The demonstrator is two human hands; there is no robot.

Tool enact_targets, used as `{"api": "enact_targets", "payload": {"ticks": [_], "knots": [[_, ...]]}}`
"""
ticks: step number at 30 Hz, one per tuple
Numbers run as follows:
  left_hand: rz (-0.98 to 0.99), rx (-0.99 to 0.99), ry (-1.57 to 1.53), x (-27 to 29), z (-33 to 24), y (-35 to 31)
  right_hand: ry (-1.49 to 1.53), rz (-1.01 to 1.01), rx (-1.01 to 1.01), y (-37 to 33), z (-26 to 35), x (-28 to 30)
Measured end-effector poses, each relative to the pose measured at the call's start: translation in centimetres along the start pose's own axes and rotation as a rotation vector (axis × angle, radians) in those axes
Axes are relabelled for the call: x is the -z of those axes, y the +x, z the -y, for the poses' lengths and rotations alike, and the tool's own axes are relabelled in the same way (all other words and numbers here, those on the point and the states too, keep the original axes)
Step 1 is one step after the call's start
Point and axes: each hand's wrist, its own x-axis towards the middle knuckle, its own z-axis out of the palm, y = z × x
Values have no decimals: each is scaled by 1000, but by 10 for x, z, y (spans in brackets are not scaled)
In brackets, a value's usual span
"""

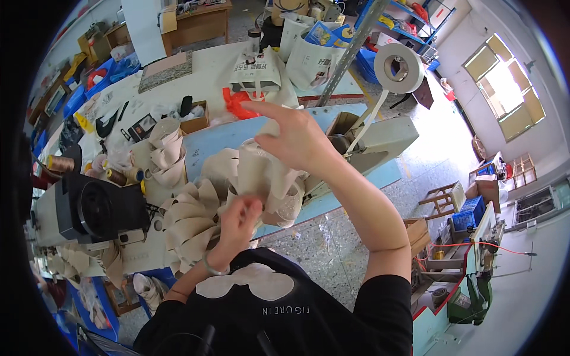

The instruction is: The person assembles beige fabric components by hand in a workshop setting. They pick up individual pieces, fold them, and insert them into one another to form a layered structure, stacking the finished units on the table.

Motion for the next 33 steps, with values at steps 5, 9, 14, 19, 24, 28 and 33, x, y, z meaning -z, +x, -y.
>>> {"api": "enact_targets", "payload": {"ticks": [5,9,14,19,24,28,33], "knots": [[-384,-392,117,7,-4,75,181,110,-27,15,58,14],[-197,-306,-402,25,-33,84,297,23,-56,-4,79,27],[92,-330,-373,46,-30,40,175,-123,127,-95,65,11],[667,-509,-294,30,-40,38,197,-208,-5,-184,42,-3],[937,-332,-260,-38,-31,39,211,-754,-582,-254,0,-58],[950,-110,-280,-76,-21,32,901,-1488,-758,-305,-69,-64],[993,-231,-104,-104,-19,21,790,-792,-959,-313,-51,-93]]}}
